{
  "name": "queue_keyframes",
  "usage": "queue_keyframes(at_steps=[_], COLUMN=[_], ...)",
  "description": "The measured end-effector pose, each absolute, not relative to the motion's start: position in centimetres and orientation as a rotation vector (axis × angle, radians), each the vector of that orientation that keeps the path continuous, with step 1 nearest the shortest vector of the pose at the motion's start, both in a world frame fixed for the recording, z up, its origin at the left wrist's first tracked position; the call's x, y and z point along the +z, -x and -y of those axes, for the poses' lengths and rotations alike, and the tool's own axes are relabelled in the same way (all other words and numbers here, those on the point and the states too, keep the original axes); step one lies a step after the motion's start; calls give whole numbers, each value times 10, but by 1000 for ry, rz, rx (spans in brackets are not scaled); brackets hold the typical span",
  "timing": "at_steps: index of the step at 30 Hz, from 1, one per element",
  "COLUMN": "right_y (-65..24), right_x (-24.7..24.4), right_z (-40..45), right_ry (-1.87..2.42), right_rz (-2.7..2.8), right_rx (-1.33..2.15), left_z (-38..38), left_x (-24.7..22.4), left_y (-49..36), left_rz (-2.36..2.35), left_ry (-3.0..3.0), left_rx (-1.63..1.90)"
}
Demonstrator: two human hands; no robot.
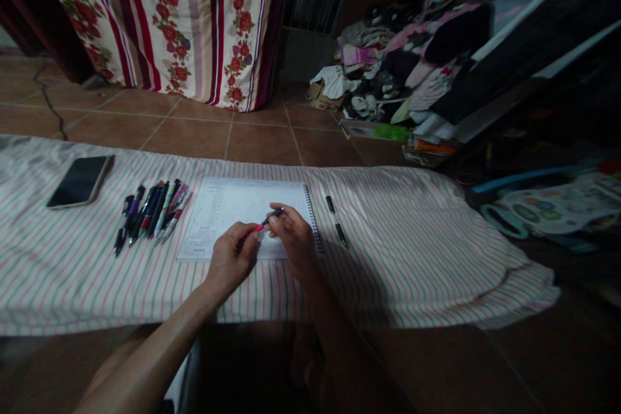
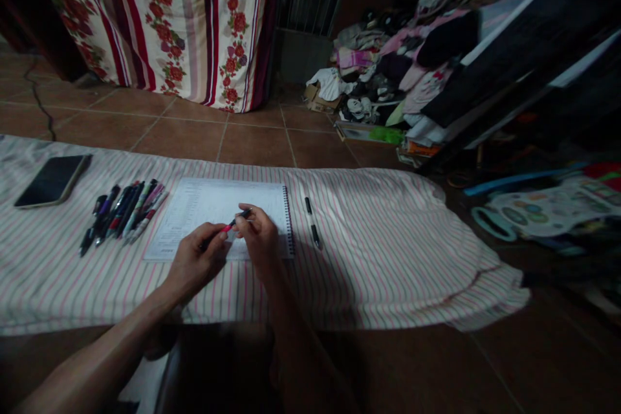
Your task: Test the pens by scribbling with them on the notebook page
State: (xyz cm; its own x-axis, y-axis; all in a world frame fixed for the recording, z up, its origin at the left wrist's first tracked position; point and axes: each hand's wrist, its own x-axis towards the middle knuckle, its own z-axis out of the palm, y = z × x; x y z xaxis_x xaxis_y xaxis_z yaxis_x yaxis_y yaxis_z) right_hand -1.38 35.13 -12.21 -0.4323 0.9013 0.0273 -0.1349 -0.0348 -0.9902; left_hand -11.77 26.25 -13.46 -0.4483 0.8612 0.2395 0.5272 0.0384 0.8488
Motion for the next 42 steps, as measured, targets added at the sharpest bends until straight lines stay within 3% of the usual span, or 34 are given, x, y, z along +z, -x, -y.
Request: queue_keyframes(at_steps=[42], right_y=[13], right_x=[-129], right_z=[-350], right_ry=[971], right_rz=[1553], right_rx=[1461], left_z=[-260], left_x=[-135], left_y=[121], left_rz=[-2052], left_ry=[-1753], left_rx=[1367])
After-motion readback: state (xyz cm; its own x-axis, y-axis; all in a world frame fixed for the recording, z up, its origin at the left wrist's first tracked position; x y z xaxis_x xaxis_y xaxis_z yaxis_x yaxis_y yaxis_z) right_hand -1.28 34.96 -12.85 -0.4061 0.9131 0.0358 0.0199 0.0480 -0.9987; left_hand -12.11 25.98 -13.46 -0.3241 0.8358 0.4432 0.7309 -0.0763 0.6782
